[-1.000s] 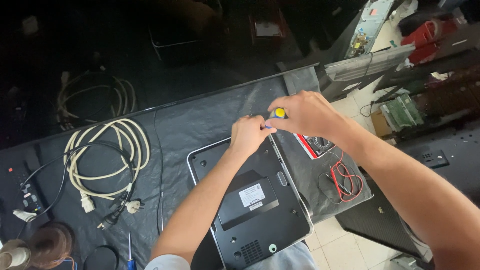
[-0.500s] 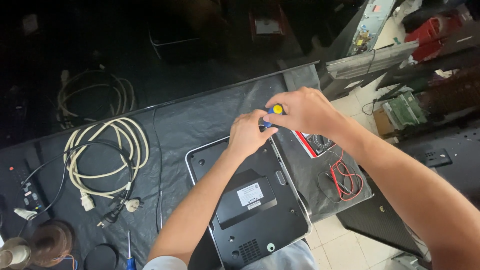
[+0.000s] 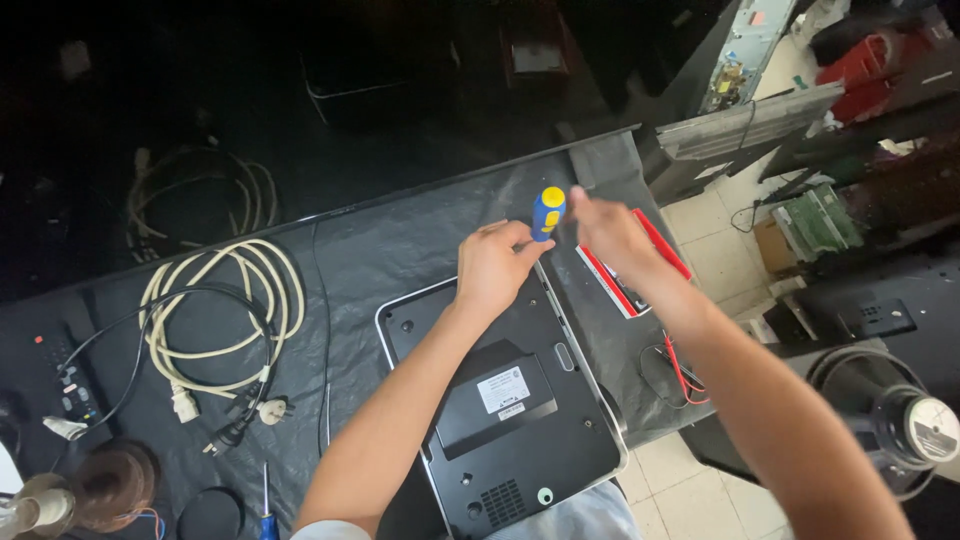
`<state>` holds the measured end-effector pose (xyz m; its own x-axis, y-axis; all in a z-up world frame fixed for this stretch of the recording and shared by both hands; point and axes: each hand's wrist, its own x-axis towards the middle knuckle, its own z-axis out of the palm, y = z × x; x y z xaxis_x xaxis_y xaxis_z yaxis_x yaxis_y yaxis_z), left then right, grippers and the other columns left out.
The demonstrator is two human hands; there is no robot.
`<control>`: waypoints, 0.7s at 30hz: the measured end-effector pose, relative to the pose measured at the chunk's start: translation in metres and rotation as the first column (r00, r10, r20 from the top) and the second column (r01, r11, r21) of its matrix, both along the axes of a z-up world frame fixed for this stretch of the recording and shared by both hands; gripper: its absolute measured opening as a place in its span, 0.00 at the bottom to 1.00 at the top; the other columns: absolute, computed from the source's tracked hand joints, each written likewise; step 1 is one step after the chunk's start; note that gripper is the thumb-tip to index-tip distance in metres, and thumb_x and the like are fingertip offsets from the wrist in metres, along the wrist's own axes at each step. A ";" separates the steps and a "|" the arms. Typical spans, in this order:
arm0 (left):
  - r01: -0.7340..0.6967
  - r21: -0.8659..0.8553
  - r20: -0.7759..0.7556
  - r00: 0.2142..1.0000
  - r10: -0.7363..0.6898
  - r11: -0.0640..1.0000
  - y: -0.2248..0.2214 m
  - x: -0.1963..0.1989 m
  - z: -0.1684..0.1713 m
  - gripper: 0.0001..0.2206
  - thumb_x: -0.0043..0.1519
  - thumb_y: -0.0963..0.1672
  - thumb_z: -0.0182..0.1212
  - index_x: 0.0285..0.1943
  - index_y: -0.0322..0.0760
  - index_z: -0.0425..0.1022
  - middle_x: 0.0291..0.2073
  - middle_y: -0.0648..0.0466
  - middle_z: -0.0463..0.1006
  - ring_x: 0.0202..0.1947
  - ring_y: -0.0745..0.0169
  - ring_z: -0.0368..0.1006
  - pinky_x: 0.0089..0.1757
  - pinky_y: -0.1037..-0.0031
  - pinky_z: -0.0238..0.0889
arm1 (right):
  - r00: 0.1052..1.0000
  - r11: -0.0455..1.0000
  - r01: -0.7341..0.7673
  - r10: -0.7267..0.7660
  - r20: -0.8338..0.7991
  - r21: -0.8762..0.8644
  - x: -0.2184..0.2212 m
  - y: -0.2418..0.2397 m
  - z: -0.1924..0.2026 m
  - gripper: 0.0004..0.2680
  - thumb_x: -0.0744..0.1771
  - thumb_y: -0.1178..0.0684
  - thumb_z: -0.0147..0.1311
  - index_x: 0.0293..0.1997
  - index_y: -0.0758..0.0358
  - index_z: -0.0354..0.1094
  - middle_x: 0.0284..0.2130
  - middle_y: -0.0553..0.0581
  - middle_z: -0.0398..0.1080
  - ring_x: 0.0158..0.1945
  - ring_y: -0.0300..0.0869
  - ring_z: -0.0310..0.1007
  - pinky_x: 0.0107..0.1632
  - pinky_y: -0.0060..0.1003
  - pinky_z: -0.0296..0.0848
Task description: Disassembling an electronic device by removing screws and the back cover, then cleaning internal components with a cloth.
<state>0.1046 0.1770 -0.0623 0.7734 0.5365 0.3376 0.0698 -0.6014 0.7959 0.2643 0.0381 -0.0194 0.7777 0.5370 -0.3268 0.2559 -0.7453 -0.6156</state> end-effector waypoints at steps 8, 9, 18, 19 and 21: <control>0.037 -0.021 0.205 0.978 -0.032 0.999 -0.009 -0.013 0.028 0.10 0.63 0.47 0.78 0.33 0.42 0.84 0.30 0.57 0.89 0.45 0.58 0.88 0.60 0.65 0.74 | 0.540 0.853 0.347 0.159 -0.827 0.391 -0.032 -0.003 -0.075 0.15 0.74 0.41 0.38 0.28 0.51 0.54 0.19 0.40 0.40 0.17 0.33 0.43 0.21 0.27 0.47; 0.036 -0.036 0.214 0.976 -0.028 0.999 -0.008 -0.014 0.024 0.08 0.63 0.46 0.77 0.33 0.43 0.85 0.30 0.58 0.89 0.46 0.58 0.87 0.60 0.65 0.74 | 0.475 0.839 0.326 0.253 -0.843 0.435 -0.034 -0.005 -0.083 0.12 0.70 0.45 0.48 0.28 0.50 0.52 0.18 0.40 0.40 0.16 0.33 0.42 0.20 0.28 0.47; -0.019 -0.403 0.151 0.985 0.087 0.915 0.032 -0.084 0.101 0.33 0.65 0.41 0.75 0.74 0.33 0.57 0.51 0.39 0.86 0.48 0.44 0.88 0.45 0.61 0.84 | -0.007 0.523 0.707 0.679 -0.734 0.476 -0.032 -0.044 -0.035 0.17 0.78 0.39 0.44 0.32 0.51 0.62 0.17 0.43 0.52 0.19 0.33 0.55 0.26 0.29 0.60; -0.021 -0.405 0.151 0.984 0.090 0.914 0.036 -0.088 0.104 0.33 0.65 0.41 0.75 0.74 0.33 0.57 0.51 0.39 0.86 0.48 0.44 0.88 0.45 0.61 0.84 | -0.008 0.525 0.706 0.677 -0.736 0.475 -0.035 -0.049 -0.032 0.17 0.78 0.39 0.44 0.32 0.51 0.62 0.17 0.43 0.52 0.19 0.33 0.55 0.26 0.29 0.60; -0.004 -0.361 0.149 0.987 0.062 0.932 0.044 -0.098 0.111 0.21 0.78 0.48 0.54 0.72 0.29 0.59 0.52 0.36 0.84 0.48 0.38 0.87 0.44 0.53 0.84 | -0.018 0.403 0.785 0.775 -0.632 0.471 -0.041 -0.058 -0.027 0.15 0.77 0.38 0.47 0.34 0.49 0.59 0.16 0.41 0.54 0.18 0.31 0.57 0.27 0.29 0.63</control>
